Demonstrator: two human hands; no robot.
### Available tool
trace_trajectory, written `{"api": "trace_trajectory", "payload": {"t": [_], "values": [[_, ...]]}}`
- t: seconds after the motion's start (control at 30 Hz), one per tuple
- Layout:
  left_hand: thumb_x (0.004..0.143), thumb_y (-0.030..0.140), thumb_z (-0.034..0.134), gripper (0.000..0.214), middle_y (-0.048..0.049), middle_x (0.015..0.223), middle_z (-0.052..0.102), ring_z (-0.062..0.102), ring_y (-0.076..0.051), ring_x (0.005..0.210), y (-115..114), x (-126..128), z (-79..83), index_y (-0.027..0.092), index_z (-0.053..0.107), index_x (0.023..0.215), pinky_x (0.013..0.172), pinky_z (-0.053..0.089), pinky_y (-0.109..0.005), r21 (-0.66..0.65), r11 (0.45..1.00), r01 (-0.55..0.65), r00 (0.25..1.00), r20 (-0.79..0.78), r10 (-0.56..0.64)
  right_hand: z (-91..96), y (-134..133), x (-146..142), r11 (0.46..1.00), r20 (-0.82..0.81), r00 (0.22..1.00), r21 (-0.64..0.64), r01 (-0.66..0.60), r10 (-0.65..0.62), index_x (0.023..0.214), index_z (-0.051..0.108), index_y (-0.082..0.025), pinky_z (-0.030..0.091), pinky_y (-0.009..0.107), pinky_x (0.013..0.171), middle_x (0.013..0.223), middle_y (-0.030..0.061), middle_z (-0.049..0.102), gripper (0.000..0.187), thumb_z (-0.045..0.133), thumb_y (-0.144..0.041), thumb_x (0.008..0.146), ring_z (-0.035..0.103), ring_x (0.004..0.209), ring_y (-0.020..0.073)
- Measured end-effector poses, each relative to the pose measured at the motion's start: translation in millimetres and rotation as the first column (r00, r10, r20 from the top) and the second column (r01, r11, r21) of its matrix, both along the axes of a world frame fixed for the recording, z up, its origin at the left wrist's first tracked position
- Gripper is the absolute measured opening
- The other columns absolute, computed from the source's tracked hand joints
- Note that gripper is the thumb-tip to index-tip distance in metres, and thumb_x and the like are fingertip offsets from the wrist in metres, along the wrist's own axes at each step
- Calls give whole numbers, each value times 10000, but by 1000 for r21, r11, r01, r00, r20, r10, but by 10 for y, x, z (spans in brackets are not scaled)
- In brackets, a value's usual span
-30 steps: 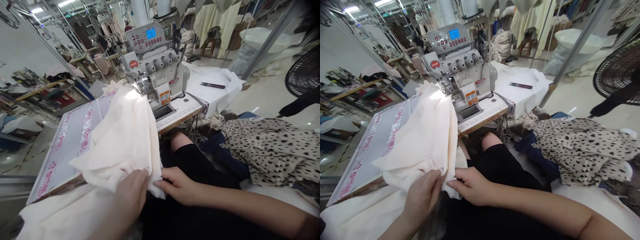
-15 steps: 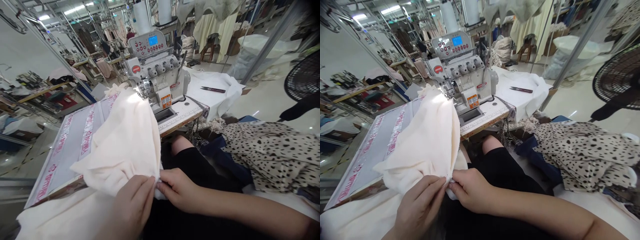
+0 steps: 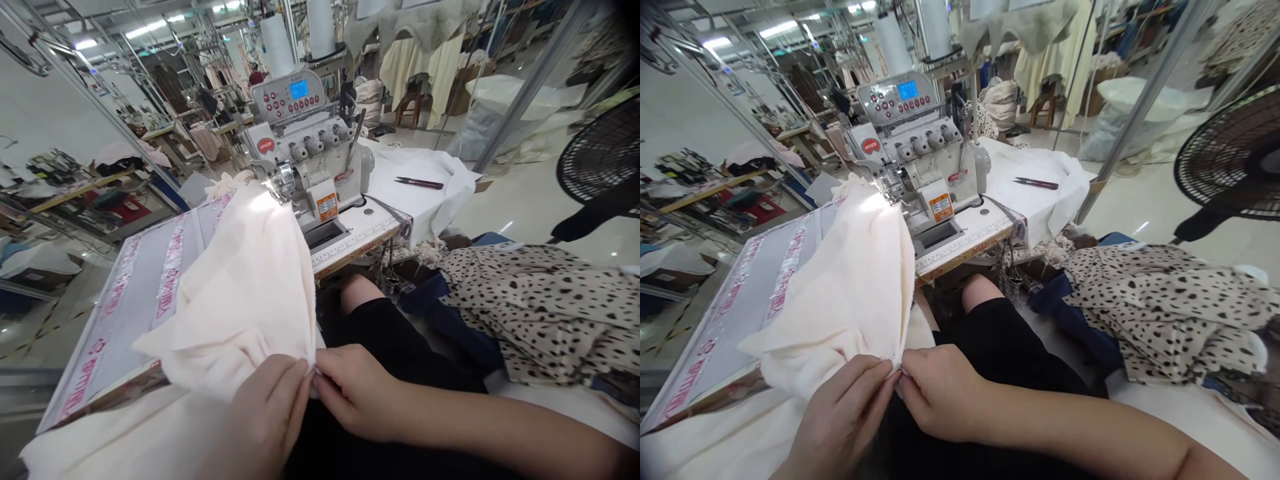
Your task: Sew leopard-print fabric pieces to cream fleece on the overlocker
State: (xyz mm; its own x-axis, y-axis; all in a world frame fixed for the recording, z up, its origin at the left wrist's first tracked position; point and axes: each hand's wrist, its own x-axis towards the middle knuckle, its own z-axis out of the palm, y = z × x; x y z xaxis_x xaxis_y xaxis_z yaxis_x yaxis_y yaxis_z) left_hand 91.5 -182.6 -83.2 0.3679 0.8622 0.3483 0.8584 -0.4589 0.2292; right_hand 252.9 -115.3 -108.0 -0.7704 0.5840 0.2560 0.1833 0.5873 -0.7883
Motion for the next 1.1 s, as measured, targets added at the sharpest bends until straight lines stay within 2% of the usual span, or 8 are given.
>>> {"api": "trace_trajectory", "payload": {"t": [0.3,0.4,0.53,0.7,0.77,0.83,0.97,1.1], "values": [[795,106,481,156,-28,757,582,577,-111,674,93,-38,106,195,520,917,620,499,-212,66,998,16,1000,21,-18,96,202,157,978,-121,992,201,62,-38,905,536,-156,405,217,601,755,37,565,191,430,-105,754,516,665,121],[789,102,460,139,-20,686,570,564,-102,598,144,19,90,190,521,878,543,484,-193,111,992,54,999,3,-54,116,358,184,891,-194,981,447,83,6,1101,493,-151,435,273,730,1071,120,543,330,416,-98,785,523,883,169],[770,97,443,133,15,554,530,499,-88,443,232,67,154,205,520,764,388,417,-187,151,982,111,994,-32,-107,117,483,140,750,-51,984,654,-97,172,911,563,-148,424,268,614,895,85,612,199,371,-147,858,511,702,155],[809,287,446,192,-47,932,620,607,-179,836,654,-456,419,263,563,960,638,527,-283,96,979,-180,984,25,178,45,497,146,810,-63,988,581,-81,143,855,570,-146,399,272,536,796,81,625,270,301,-141,839,514,627,157],[797,366,469,403,-161,1169,516,536,-287,1027,938,-754,411,177,474,1152,694,515,-412,142,900,-412,911,76,405,-38,498,152,837,-107,988,547,-37,113,874,569,-155,411,264,550,811,75,635,276,294,-156,848,535,633,151],[717,496,527,648,-219,1247,445,454,-350,1129,1189,-955,305,85,418,1206,794,472,-482,-52,746,-664,745,40,665,-148,515,145,848,-180,981,529,30,77,857,566,-169,416,248,554,802,59,643,263,303,-176,866,549,631,137],[758,482,450,518,-135,1115,565,529,-283,1044,1365,-964,91,128,466,1137,881,421,-430,-406,661,-631,743,-71,665,-309,593,155,895,-294,953,442,63,78,806,572,-185,417,210,535,763,37,636,293,316,-283,911,561,621,111],[805,437,392,367,-66,1000,622,578,-234,962,1227,-817,172,201,502,1064,822,451,-346,-432,706,-562,766,51,641,-253,667,271,976,-227,965,202,-86,132,838,609,-206,450,195,594,763,42,625,377,334,-457,899,580,650,105]]}}
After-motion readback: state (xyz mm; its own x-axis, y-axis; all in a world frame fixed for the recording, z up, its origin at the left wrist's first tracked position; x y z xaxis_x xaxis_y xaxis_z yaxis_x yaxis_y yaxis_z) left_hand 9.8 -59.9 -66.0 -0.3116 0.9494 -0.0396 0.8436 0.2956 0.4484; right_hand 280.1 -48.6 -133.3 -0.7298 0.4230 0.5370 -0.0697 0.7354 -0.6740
